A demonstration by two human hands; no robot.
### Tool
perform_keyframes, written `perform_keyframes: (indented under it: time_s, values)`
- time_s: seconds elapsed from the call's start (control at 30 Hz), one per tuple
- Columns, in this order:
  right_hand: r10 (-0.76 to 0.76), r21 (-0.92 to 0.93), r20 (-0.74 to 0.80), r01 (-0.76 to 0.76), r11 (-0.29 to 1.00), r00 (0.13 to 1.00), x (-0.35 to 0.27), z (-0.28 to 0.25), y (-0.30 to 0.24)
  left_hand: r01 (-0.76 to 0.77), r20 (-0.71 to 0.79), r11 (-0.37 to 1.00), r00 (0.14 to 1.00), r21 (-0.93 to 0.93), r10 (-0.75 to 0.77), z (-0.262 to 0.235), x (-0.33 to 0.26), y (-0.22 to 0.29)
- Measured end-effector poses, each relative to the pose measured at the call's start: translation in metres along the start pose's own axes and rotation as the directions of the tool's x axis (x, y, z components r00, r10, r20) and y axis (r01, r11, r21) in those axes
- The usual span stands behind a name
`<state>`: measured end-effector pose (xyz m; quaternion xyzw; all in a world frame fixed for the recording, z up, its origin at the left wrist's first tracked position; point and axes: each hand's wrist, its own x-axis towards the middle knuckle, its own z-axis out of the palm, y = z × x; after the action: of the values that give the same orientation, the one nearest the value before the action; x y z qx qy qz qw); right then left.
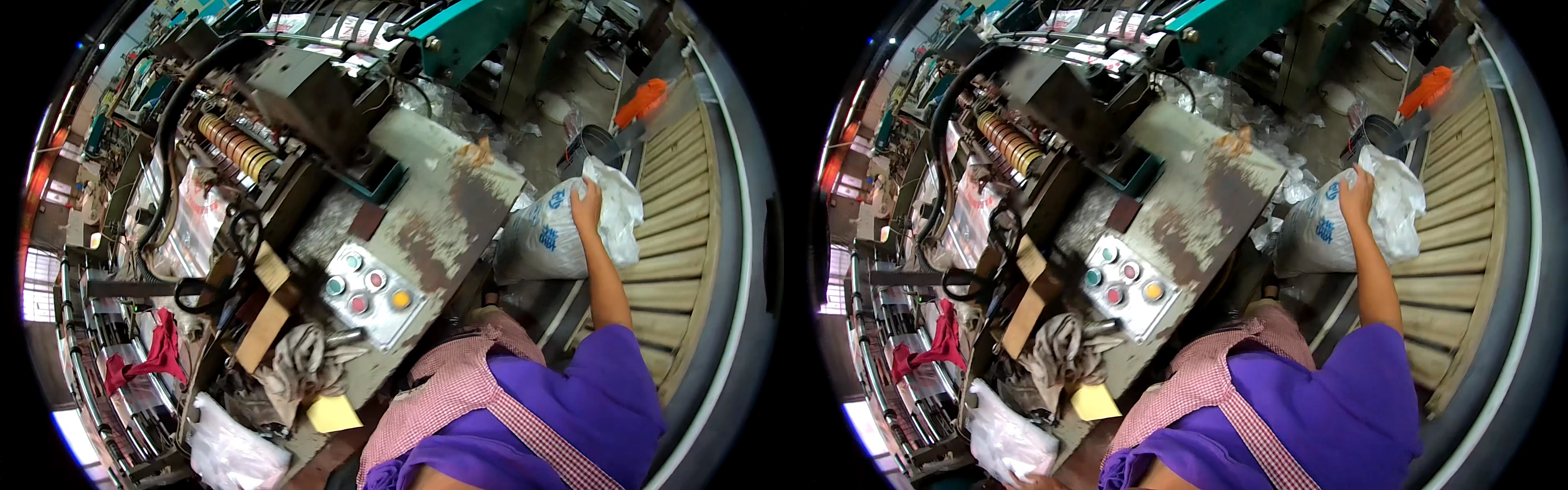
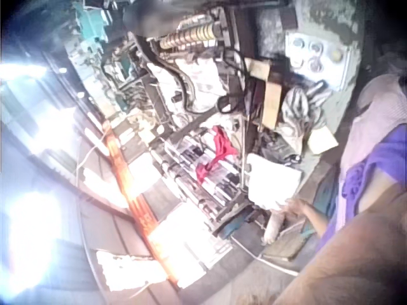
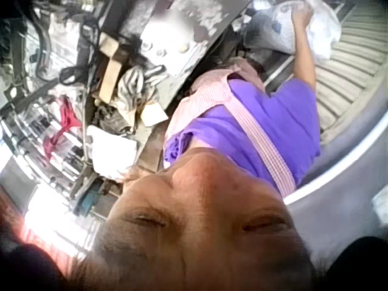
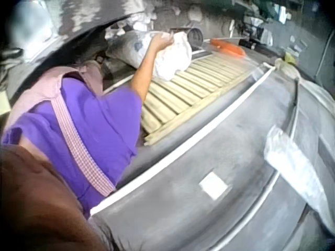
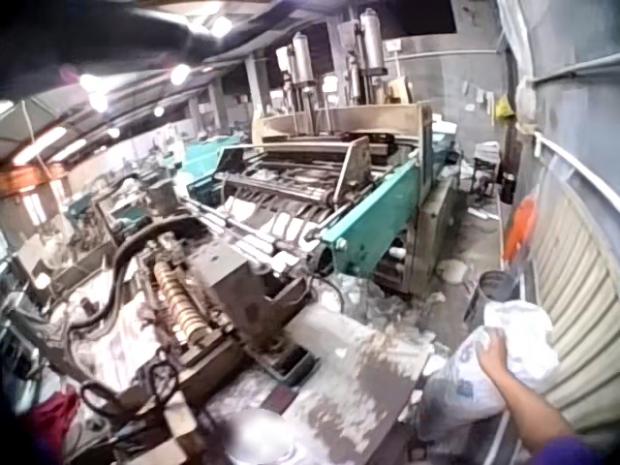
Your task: The person operates a machine to produce plastic bags, then manually folds the printed bags into compact bundles. They stack the folded bundles on a green table and place them into a large white sack for storage.
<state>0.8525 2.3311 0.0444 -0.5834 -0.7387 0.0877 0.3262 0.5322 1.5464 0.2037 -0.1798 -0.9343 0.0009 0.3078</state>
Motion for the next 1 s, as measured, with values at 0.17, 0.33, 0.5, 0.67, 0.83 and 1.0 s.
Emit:
perform_keyframes:
  time_s: [0.17, 0.33, 0.5, 0.67, 0.83, 1.0]
  values:
    - [0.288, -0.477, 0.333, -0.103, 0.873, 0.898, -0.018, 0.026, 0.155, -0.176, 0.053, 0.898, 0.975, -0.404, 0.215, -0.006, 0.034, 0.215]
    - [0.208, -0.231, 0.196, -0.161, 0.959, 0.958, -0.029, 0.021, 0.148, -0.280, 0.068, 0.571, 0.856, -0.772, 0.512, 0.003, 0.050, 0.390]
    - [0.489, -0.238, 0.286, -0.433, 0.869, 0.824, -0.022, 0.021, 0.184, -0.240, 0.111, 0.553, 0.843, -0.798, 0.526, 0.038, 0.069, 0.431]
    - [0.480, -0.322, 0.549, -0.357, 0.877, 0.684, -0.050, 0.043, 0.205, -0.201, 0.133, 0.572, 0.862, -0.796, 0.488, 0.058, 0.070, 0.431]
    - [0.539, -0.433, 0.750, -0.332, 0.838, 0.383, -0.025, 0.018, 0.114, -0.157, 0.176, 0.618, 0.879, -0.770, 0.443, 0.070, 0.055, 0.421]
    - [0.524, -0.445, 0.655, -0.283, 0.850, 0.544, -0.044, 0.032, 0.141, -0.103, 0.229, 0.629, 0.876, -0.771, 0.424, 0.069, 0.050, 0.427]
